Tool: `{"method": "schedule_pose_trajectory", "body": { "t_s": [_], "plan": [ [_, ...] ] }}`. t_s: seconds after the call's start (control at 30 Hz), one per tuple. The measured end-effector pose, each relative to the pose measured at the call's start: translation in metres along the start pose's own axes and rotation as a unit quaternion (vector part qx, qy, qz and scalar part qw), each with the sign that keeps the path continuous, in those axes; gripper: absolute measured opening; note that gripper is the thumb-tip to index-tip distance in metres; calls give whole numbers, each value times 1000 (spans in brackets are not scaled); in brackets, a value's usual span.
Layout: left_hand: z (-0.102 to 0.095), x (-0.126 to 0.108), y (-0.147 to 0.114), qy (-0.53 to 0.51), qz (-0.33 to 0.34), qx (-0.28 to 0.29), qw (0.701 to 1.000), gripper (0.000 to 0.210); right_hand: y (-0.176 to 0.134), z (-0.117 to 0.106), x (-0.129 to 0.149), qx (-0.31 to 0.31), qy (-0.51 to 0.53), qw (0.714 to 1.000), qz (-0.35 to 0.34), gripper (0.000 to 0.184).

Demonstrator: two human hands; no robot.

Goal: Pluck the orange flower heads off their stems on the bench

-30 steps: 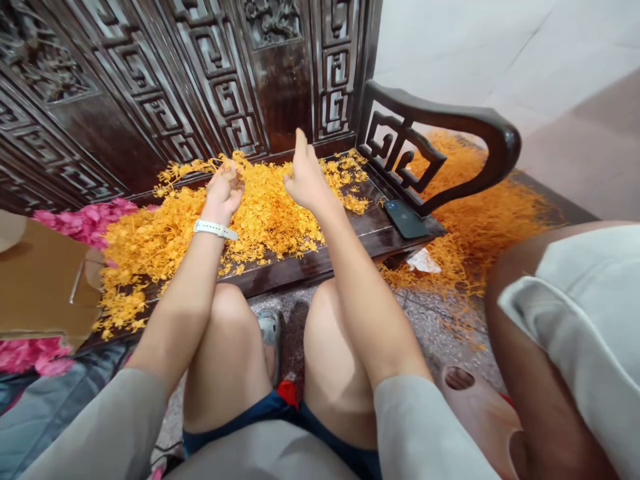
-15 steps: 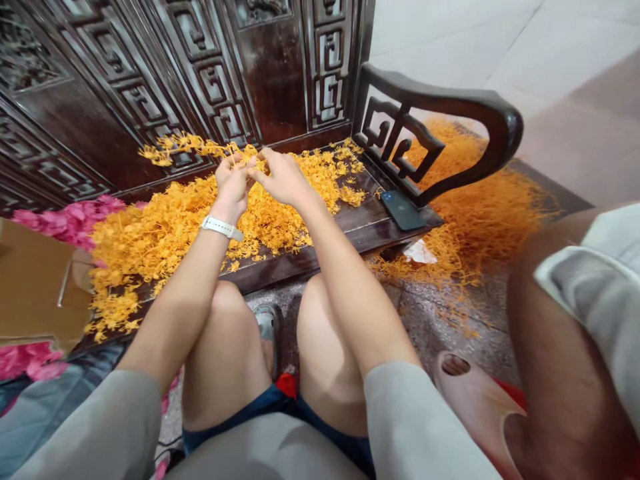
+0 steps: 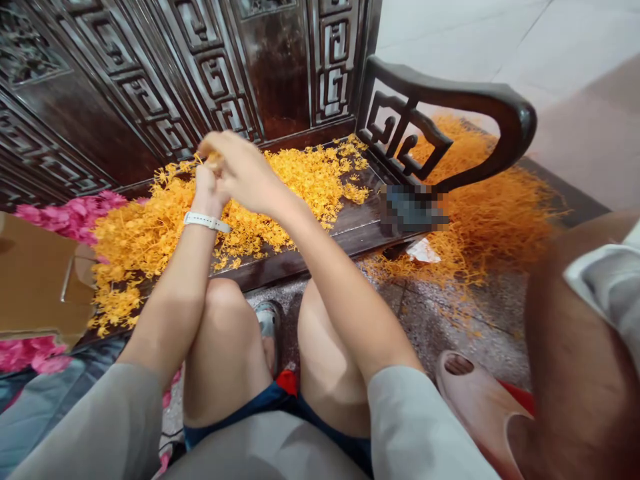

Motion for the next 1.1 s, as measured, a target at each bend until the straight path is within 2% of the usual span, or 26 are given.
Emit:
{"method": "schedule_pose_trajectory", "body": {
  "t_s": [0.07,0.13,0.17,0.23,0.33,0.4,0.47,0.57,0.7,0.77,0.83,0.97,1.1],
  "plan": [
    [0,-4,0,-11,-16,-1,1000,32,6,-16,-57,-73,-26,991,108,44],
    [5,-5,-2,-19,-33,21,999,31,7,-24,-110,-99,-51,973,203,51],
    [9,-4,-4,-21,-41,37,998,32,7,-26,-128,-101,-54,964,238,52],
    [16,-2,-8,-17,-49,71,996,33,5,-26,-145,-97,-29,955,277,51],
    [23,3,-13,7,-52,109,993,37,6,-21,-137,-74,74,954,281,62],
    [25,7,-15,27,-48,128,990,40,8,-15,-127,-48,146,949,277,62],
    [27,10,-14,43,-34,141,988,40,9,-8,-125,-26,188,941,279,49],
    [24,10,-11,53,-3,148,988,31,8,1,-130,0,198,940,277,20],
    [10,9,-5,63,19,117,991,25,5,2,-129,18,215,938,271,9],
    [0,11,-4,62,5,86,994,27,2,0,-125,26,232,934,270,5],
    [-3,14,-6,34,-20,68,997,29,0,2,-120,49,231,934,267,11],
    [9,12,-16,-22,-38,67,997,31,-6,9,-121,86,187,937,282,20],
    [20,9,-28,-30,-56,47,997,21,-8,16,-121,114,205,933,274,15]
  ]
}}
Point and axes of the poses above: each hand's wrist, its own y-axis towards the middle knuckle, its own z-axis out of the palm, x = y × z, the point moved 7 cm from there along y, towards the middle knuckle, and after that the axes turned 15 degrees about z, right-handed, at the moved point
